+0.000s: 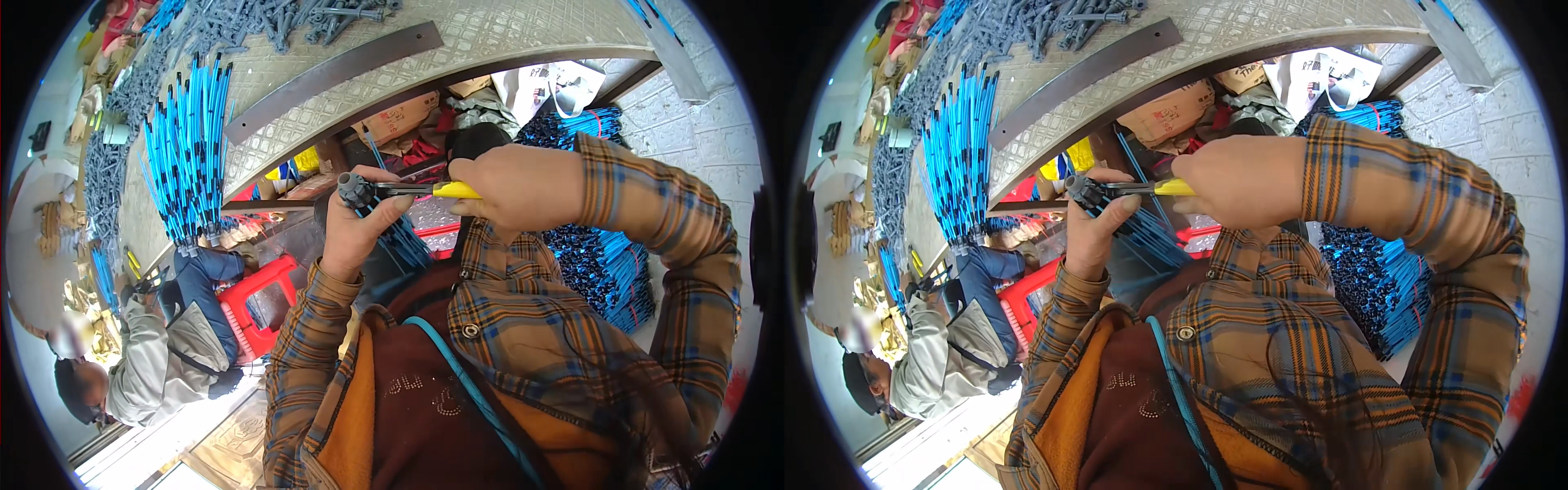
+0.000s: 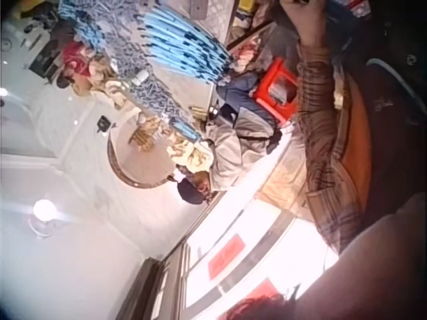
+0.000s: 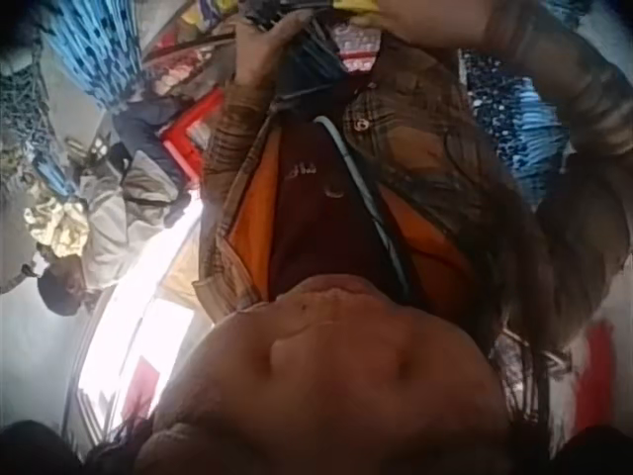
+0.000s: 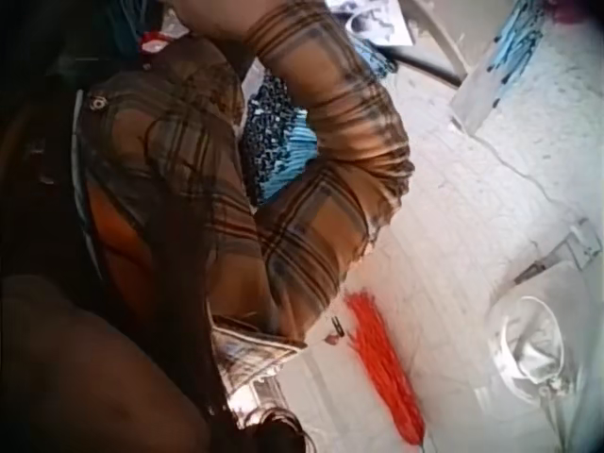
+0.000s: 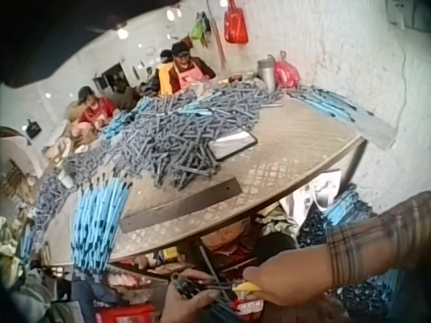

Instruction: The person aligns umbrella ribs, threads wire through their base, attaches them around a plastic hub, and tightens and cuts the securing wire using pliers.

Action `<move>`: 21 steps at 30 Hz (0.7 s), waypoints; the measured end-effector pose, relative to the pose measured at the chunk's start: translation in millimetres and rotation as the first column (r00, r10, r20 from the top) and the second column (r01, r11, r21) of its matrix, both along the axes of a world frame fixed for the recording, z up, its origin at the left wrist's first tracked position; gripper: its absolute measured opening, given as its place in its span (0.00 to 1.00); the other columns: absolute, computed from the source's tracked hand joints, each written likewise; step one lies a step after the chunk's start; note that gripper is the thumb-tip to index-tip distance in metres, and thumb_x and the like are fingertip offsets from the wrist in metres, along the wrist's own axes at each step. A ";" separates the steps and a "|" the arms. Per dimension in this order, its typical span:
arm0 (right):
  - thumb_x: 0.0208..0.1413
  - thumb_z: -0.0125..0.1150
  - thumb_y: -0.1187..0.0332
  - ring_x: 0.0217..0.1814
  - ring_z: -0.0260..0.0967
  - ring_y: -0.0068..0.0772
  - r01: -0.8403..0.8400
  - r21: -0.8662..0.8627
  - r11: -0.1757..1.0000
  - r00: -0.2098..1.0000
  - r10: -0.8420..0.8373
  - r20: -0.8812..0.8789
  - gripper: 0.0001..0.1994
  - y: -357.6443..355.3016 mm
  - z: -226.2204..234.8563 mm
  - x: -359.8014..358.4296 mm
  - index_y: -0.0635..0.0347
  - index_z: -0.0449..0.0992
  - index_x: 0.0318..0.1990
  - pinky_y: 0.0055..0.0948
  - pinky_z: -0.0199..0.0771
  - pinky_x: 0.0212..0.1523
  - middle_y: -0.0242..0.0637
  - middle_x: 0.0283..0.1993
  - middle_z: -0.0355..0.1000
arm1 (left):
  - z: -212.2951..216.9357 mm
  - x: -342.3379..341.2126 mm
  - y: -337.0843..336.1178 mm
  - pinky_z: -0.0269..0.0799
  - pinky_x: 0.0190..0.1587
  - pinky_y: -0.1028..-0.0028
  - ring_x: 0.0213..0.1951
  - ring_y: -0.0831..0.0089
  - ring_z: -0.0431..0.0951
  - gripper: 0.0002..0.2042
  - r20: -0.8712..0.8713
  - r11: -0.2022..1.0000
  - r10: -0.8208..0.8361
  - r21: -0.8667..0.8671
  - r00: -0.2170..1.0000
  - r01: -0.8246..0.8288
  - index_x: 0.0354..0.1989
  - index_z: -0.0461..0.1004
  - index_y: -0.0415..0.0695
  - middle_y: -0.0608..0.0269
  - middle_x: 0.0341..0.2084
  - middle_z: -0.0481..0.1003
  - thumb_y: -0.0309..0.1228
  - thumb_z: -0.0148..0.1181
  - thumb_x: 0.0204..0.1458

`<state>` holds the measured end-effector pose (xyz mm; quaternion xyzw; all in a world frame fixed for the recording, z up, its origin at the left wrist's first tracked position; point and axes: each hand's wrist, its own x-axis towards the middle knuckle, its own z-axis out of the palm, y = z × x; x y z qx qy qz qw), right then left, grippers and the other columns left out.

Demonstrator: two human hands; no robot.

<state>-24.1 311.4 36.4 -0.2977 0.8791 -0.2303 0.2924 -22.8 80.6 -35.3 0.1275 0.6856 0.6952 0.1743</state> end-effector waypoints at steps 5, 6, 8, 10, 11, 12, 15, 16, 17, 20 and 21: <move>0.55 0.51 0.56 0.28 0.67 0.50 0.049 -0.140 0.989 0.995 -0.035 0.095 0.17 4.8 -11.6 -1.8 0.64 0.65 0.36 0.39 0.65 0.28 0.47 0.23 0.67 | 1.0 -1.0 -0.9 0.65 0.37 0.82 0.33 0.84 0.69 0.13 0.005 0.998 0.051 0.042 0.999 -0.051 0.35 0.70 0.41 0.70 0.29 0.71 0.26 0.66 0.41; 0.55 0.51 0.56 0.27 0.67 0.50 0.072 -0.148 0.986 0.987 -0.049 0.150 0.17 6.0 -8.9 -1.0 0.64 0.65 0.36 0.39 0.65 0.28 0.47 0.23 0.67 | 1.6 -1.5 -1.8 0.65 0.38 0.82 0.33 0.84 0.69 0.14 0.014 0.998 0.040 0.057 0.999 -0.041 0.36 0.70 0.41 0.70 0.30 0.71 0.26 0.66 0.41; 0.55 0.51 0.56 0.27 0.67 0.50 0.094 -0.156 0.983 0.977 -0.061 0.206 0.17 6.9 -4.4 -1.5 0.64 0.65 0.36 0.38 0.65 0.27 0.47 0.23 0.67 | 1.2 -1.0 -4.0 0.65 0.38 0.82 0.33 0.84 0.69 0.14 0.025 0.998 0.042 0.055 0.999 -0.043 0.36 0.70 0.40 0.70 0.30 0.71 0.26 0.66 0.41; 0.55 0.51 0.55 0.27 0.67 0.50 0.075 -0.210 0.975 0.986 -0.041 0.160 0.17 7.9 -0.3 -2.0 0.63 0.65 0.36 0.38 0.65 0.27 0.47 0.23 0.67 | 0.3 -0.1 -5.3 0.65 0.37 0.82 0.32 0.84 0.69 0.14 0.046 0.998 0.038 0.054 0.998 -0.041 0.36 0.70 0.40 0.70 0.29 0.71 0.25 0.65 0.41; 0.56 0.51 0.55 0.27 0.67 0.50 0.066 -0.236 0.969 0.990 -0.034 0.136 0.17 8.6 0.6 -2.3 0.63 0.65 0.35 0.38 0.65 0.26 0.47 0.24 0.67 | -0.3 0.0 -4.7 0.65 0.37 0.82 0.32 0.84 0.69 0.14 0.047 0.998 0.038 0.054 0.998 -0.041 0.36 0.70 0.40 0.70 0.29 0.71 0.25 0.65 0.41; 0.56 0.51 0.55 0.27 0.67 0.50 0.066 -0.236 0.969 0.990 -0.034 0.137 0.17 9.0 1.1 -2.3 0.63 0.65 0.35 0.38 0.65 0.26 0.47 0.24 0.67 | -1.0 0.4 -3.7 0.65 0.37 0.82 0.32 0.84 0.69 0.13 0.042 0.998 0.035 0.050 0.998 -0.037 0.36 0.70 0.40 0.70 0.28 0.71 0.24 0.65 0.41; 0.56 0.51 0.55 0.26 0.68 0.50 0.076 -0.210 0.975 0.990 -0.050 0.128 0.17 9.8 2.2 -1.5 0.63 0.66 0.34 0.38 0.65 0.26 0.47 0.23 0.67 | -1.8 2.4 0.1 0.66 0.36 0.82 0.31 0.83 0.70 0.13 0.033 0.999 0.026 0.042 0.999 -0.028 0.36 0.69 0.40 0.70 0.27 0.71 0.23 0.64 0.41; 0.56 0.51 0.55 0.26 0.68 0.50 0.078 -0.211 0.974 0.990 -0.051 0.128 0.17 10.3 3.2 -0.9 0.63 0.66 0.34 0.38 0.65 0.26 0.47 0.23 0.67 | -0.7 3.7 1.3 0.66 0.36 0.82 0.30 0.84 0.70 0.12 0.034 0.998 0.038 0.038 0.999 -0.040 0.35 0.69 0.40 0.70 0.27 0.71 0.22 0.63 0.42; 0.56 0.51 0.55 0.26 0.68 0.50 0.070 -0.205 0.976 0.992 -0.047 0.117 0.17 10.8 4.5 -0.1 0.63 0.66 0.34 0.38 0.65 0.26 0.48 0.23 0.67 | 0.5 5.1 2.5 0.66 0.35 0.82 0.30 0.84 0.70 0.11 0.036 0.998 0.050 0.035 0.998 -0.052 0.34 0.69 0.41 0.70 0.26 0.72 0.21 0.63 0.42; 0.56 0.51 0.56 0.27 0.68 0.51 0.057 -0.193 0.979 0.995 -0.039 0.094 0.16 12.0 5.5 2.5 0.63 0.66 0.34 0.39 0.65 0.26 0.48 0.23 0.68 | 1.2 7.9 6.5 0.67 0.34 0.82 0.29 0.84 0.70 0.10 0.037 0.997 0.071 0.034 0.997 -0.072 0.33 0.69 0.41 0.70 0.25 0.72 0.20 0.62 0.42; 0.56 0.51 0.56 0.27 0.68 0.51 0.054 -0.186 0.981 0.996 -0.040 0.082 0.16 12.1 5.2 3.1 0.63 0.66 0.34 0.39 0.65 0.26 0.48 0.23 0.68 | 1.4 8.5 7.4 0.67 0.34 0.82 0.28 0.84 0.70 0.09 0.035 0.996 0.080 0.035 0.996 -0.082 0.32 0.68 0.41 0.70 0.25 0.72 0.20 0.61 0.43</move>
